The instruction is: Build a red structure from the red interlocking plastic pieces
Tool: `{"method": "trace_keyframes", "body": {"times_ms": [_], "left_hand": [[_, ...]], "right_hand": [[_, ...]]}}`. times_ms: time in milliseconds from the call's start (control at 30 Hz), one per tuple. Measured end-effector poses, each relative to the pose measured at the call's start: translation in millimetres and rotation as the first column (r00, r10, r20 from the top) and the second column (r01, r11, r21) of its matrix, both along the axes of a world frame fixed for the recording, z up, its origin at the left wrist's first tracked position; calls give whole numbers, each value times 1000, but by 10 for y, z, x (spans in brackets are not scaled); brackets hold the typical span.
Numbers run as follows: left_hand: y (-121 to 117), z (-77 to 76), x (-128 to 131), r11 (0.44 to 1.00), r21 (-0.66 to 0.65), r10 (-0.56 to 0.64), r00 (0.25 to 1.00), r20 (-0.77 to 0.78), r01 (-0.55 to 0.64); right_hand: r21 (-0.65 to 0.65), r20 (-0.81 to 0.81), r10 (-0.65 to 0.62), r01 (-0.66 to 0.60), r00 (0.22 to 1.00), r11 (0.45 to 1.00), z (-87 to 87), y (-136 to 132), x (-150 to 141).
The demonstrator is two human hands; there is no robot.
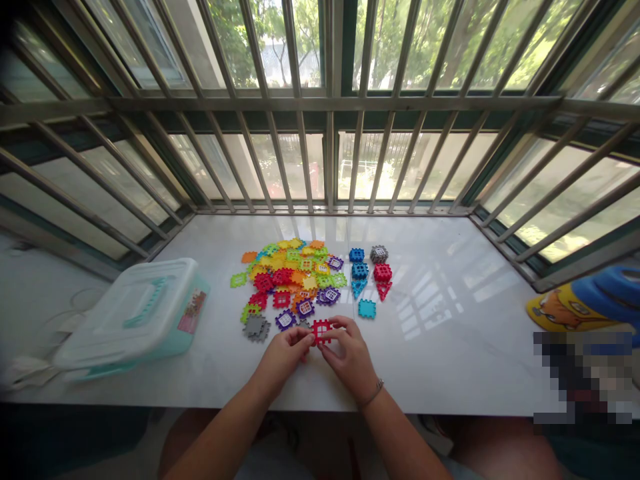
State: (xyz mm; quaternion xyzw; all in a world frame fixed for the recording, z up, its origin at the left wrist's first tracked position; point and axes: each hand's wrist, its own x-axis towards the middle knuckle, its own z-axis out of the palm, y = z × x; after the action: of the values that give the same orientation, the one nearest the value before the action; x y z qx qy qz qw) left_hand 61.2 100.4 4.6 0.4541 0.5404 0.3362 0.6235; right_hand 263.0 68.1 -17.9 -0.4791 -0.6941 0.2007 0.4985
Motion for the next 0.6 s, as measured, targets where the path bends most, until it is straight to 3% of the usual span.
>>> {"method": "trace_keyframes", "body": {"times_ms": [267, 600], "left_hand": [[-56, 72, 25, 993, -93, 77, 993, 89, -69], [-21, 143, 38, 999, -31, -32, 999, 6, 33]], "right_hand": [[-23, 10, -37, 37, 999, 999, 11, -15, -23], [8, -39, -95, 96, 995, 995, 0, -43, -62]]}}
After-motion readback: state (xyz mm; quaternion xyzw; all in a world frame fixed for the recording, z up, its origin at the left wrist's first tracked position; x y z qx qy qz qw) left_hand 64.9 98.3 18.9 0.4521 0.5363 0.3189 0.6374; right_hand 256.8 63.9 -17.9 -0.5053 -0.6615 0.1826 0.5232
